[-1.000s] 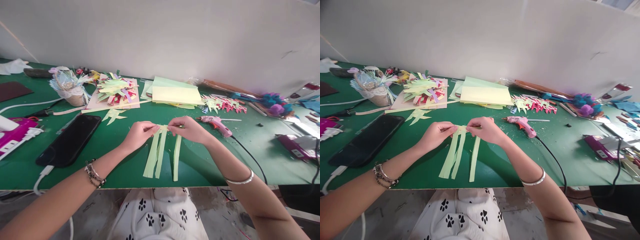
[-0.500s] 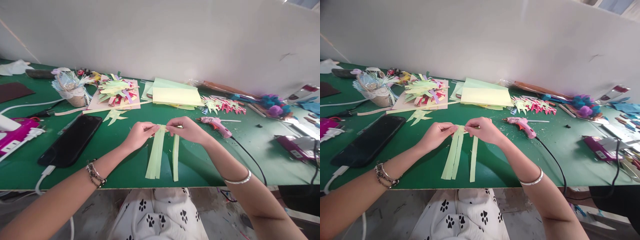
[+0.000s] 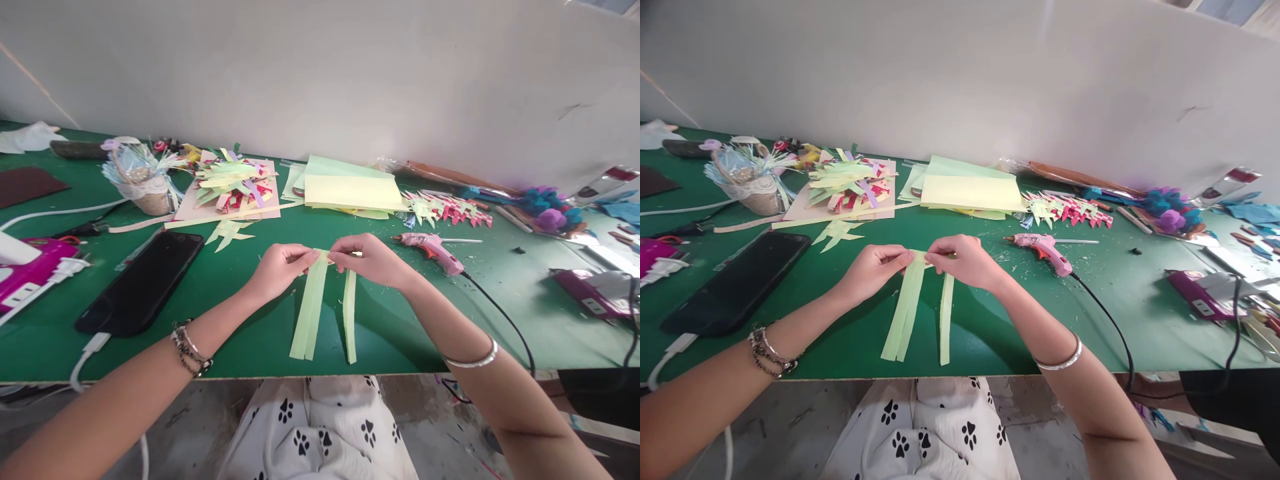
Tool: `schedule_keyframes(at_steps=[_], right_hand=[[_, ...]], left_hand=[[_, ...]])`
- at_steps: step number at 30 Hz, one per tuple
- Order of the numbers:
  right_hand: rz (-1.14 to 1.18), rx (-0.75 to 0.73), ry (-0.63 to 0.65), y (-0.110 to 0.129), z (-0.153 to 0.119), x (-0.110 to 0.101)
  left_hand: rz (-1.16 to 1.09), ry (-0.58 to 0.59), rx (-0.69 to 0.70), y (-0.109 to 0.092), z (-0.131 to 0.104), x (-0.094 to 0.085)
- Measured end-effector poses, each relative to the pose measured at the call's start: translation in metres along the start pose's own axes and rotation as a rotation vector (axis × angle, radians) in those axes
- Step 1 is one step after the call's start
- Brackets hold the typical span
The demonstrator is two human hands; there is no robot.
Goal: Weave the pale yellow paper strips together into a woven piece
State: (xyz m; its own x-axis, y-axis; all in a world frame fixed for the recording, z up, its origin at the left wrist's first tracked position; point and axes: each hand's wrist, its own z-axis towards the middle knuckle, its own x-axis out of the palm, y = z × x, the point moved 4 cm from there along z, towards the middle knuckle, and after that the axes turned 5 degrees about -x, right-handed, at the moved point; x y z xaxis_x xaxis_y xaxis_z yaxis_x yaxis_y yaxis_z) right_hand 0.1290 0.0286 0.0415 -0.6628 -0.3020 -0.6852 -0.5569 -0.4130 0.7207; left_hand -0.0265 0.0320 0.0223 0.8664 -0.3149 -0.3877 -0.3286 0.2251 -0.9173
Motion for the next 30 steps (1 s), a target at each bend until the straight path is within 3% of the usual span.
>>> schedule_keyframes(at_steps=[23,30], right_hand=[[0.147,0.001,-0.093,-0.0035,0.0009,0.0022],[0.098,0.019,-0.090,-0.0020,0.0015,0.0026]], left_hand=[[0.045,0.022,0.028,-0.0001,0.0000,0.0005],[0.021,0.032,-0.007,-0.0010,0.0011,0.0016]])
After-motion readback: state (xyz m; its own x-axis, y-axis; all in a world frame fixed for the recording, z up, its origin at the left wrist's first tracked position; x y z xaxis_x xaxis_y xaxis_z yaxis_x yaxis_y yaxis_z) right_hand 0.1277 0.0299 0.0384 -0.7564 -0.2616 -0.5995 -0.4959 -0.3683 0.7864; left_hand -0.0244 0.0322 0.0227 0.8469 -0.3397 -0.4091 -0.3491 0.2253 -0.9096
